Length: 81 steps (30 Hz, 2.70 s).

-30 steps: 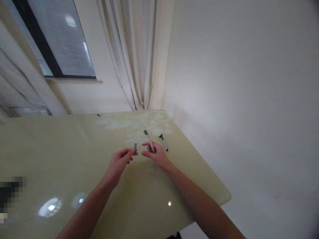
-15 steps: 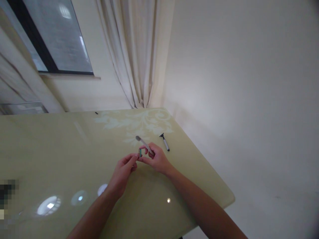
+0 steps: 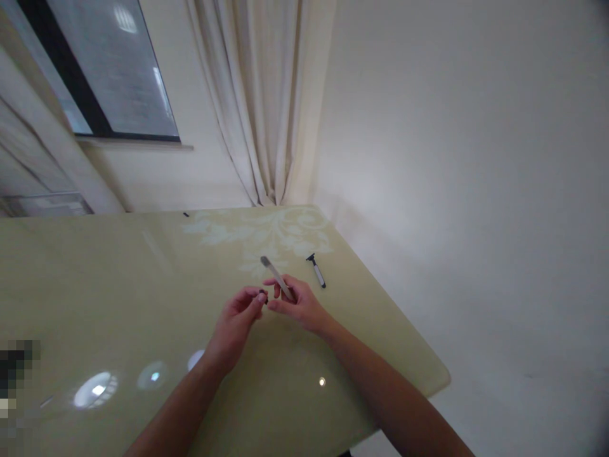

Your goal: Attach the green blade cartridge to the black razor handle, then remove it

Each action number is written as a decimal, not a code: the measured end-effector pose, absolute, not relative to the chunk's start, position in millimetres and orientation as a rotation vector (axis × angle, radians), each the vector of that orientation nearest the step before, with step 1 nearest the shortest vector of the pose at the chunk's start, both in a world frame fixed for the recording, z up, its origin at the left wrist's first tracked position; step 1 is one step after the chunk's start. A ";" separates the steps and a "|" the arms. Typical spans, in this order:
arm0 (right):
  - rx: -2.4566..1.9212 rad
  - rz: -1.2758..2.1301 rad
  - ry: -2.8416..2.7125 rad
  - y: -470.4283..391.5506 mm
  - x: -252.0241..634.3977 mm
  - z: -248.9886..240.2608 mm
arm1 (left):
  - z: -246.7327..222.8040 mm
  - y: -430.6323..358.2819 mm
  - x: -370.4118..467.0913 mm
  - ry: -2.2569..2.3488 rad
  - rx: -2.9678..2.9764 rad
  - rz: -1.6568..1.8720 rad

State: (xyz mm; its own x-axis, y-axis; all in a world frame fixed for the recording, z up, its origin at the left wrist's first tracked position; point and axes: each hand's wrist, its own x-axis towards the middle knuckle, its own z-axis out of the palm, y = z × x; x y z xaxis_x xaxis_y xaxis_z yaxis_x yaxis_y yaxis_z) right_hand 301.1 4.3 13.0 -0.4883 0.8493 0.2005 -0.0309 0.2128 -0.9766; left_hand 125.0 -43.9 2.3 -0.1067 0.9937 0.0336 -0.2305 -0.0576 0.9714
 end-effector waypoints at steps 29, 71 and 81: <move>-0.812 1.326 -1.757 6.8 314.7 13.8 | 18.1 -48.3 106.6 1.245 1.725 1.395; -0.741 0.742 -1.898 6.5 312.7 2.3 | -2.4 -49.6 118.8 1.048 1.060 1.258; -0.718 0.724 -1.885 3.9 312.5 4.1 | 5.0 -51.1 116.7 1.010 1.102 1.232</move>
State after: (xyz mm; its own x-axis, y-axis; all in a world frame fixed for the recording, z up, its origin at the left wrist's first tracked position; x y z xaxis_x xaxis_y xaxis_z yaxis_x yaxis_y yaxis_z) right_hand 312.5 3.9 4.1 -0.3685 0.7382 0.5650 0.1697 0.6510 -0.7398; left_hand 116.7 -51.1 5.0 0.0811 0.9967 0.0050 -0.1909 0.0106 0.9816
